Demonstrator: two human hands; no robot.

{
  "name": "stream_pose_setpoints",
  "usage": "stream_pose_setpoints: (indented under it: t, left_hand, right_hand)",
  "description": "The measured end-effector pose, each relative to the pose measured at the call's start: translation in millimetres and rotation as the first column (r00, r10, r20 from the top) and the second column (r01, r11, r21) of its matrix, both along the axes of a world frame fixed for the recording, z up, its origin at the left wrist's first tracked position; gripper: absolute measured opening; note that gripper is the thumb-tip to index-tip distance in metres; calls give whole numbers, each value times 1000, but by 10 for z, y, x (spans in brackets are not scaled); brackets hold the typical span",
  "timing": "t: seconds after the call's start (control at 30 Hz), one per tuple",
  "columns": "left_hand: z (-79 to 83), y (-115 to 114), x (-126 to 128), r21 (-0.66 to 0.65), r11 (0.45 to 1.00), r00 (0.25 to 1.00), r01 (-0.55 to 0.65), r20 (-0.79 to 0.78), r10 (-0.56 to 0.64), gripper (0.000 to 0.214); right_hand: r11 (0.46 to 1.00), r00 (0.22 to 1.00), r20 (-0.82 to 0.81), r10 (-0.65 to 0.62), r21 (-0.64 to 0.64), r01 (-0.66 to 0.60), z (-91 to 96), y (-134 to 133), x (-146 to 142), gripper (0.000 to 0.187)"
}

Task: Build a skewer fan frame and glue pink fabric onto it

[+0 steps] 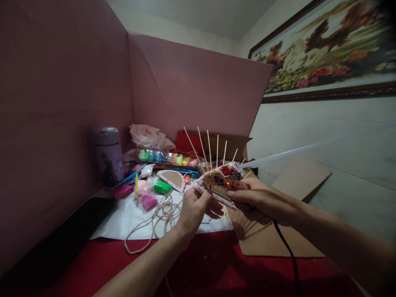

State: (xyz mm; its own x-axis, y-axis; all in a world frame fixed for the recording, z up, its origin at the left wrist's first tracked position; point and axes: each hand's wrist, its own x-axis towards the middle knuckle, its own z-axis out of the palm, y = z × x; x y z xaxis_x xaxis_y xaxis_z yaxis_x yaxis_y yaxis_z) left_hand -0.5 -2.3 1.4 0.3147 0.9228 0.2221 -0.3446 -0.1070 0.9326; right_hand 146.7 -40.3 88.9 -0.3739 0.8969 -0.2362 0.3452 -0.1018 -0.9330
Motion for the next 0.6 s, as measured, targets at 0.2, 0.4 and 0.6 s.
stream_pose_setpoints:
  t: [0.2, 0.4, 0.6]
  left_hand:
    - [10, -1, 0, -3, 1000, 1000, -5, -5, 5, 31]
    - [21, -3, -1, -2, 1000, 1000, -8, -5, 8, 31]
    - [-1, -4, 0, 6, 1000, 1000, 3, -18, -3, 34]
  right_hand:
    - [1000, 1000, 0, 5, -24, -5, -14, 14, 14, 32]
    - [1000, 999, 33, 18, -15, -18, -3, 14, 10, 35]
    - [1000, 999, 33, -13, -6, 13, -17, 23, 28, 34]
